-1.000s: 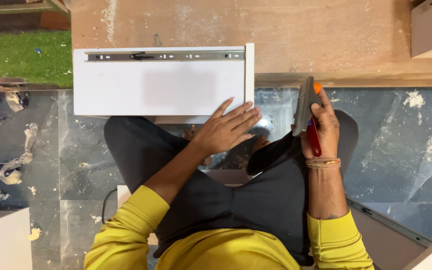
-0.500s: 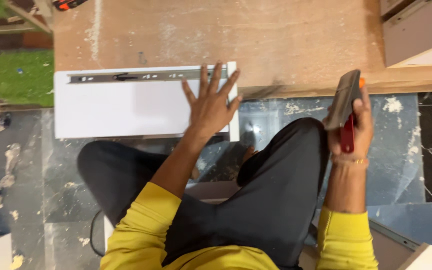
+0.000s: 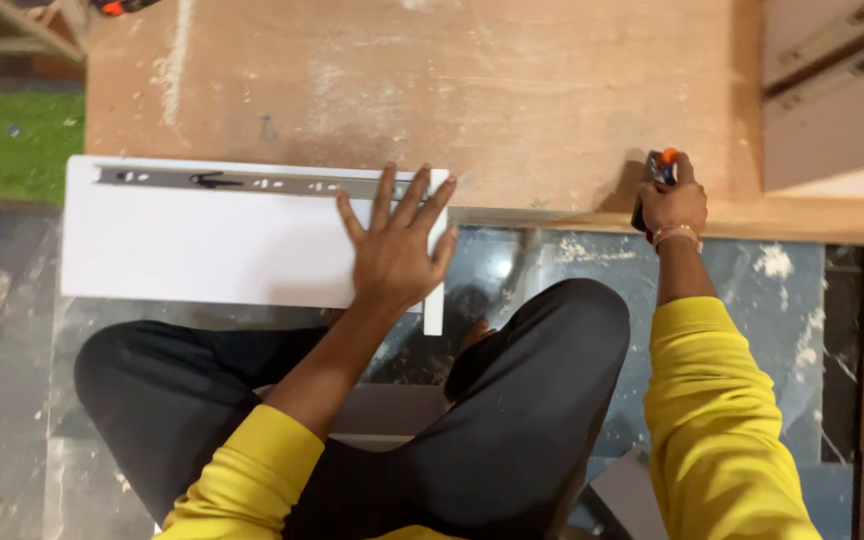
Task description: The person applies adhesive and scrapes the edges of a white drawer before attaching a metal slide to the side using a handheld scraper tool and a small bottle of glue.
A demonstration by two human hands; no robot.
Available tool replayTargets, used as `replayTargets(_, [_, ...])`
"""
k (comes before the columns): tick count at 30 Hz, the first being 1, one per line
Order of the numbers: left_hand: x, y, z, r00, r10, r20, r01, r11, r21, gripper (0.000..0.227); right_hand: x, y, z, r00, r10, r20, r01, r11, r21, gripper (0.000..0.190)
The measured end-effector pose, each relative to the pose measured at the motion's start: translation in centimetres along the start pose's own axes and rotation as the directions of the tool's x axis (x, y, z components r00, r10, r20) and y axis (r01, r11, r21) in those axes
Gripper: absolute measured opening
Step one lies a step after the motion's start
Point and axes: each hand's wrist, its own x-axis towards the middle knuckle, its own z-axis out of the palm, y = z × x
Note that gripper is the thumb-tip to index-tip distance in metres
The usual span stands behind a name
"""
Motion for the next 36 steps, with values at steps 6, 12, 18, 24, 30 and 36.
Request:
replayTargets(6, [-0.2, 0.4, -0.6, 0.999, -0.023, -0.042, 0.02, 0.998, -0.058, 0.074, 2.3, 1.2, 5.6, 1.0, 0.01, -0.017, -0.013, 0.983, -0.184, 0.067])
replayTargets(12, [-0.1, 0.4, -0.5, 0.996, -0.074, 0.04, 0.078, 0.993, -0.094, 0.072, 1.9, 0.5, 6.7, 0.999, 0.034, 0.0, -0.034, 0.988, -0.149, 0.073])
replayTargets(18, [0.5, 0.3, -0.4, 0.993, -0.113, 0.03, 0.116, 0.983, -0.14, 0.089, 0.7, -6.4, 1.7, 0.992, 0.076, 0.105, -0.05, 0.972, -0.228, 0.09])
replayTargets(24, [4.6, 0.7, -2.6, 0.881, -0.231, 0.412, 0.202, 0.973, 0.113, 0.072, -8.9, -14.6, 0.8, 0.927, -0.235, 0.293, 0.06, 0.862, 0.503, 0.086])
replayTargets(30, [6.0, 0.1, -3.2, 0.897, -0.218, 0.383, 0.218, 0.975, 0.046, 0.063, -21.7, -21.3, 4.5, 0.681, 0.289, 0.673, -0.694, 0.549, 0.466, 0.087])
replayTargets(36, [2.1, -1.0, -2.9, 0.96, -0.162, 0.23, 0.174, 0.984, -0.032, 0.058, -26.1, -17.0, 11.9, 0.064, 0.323, 0.944, -0.995, -0.051, 0.084, 0.083])
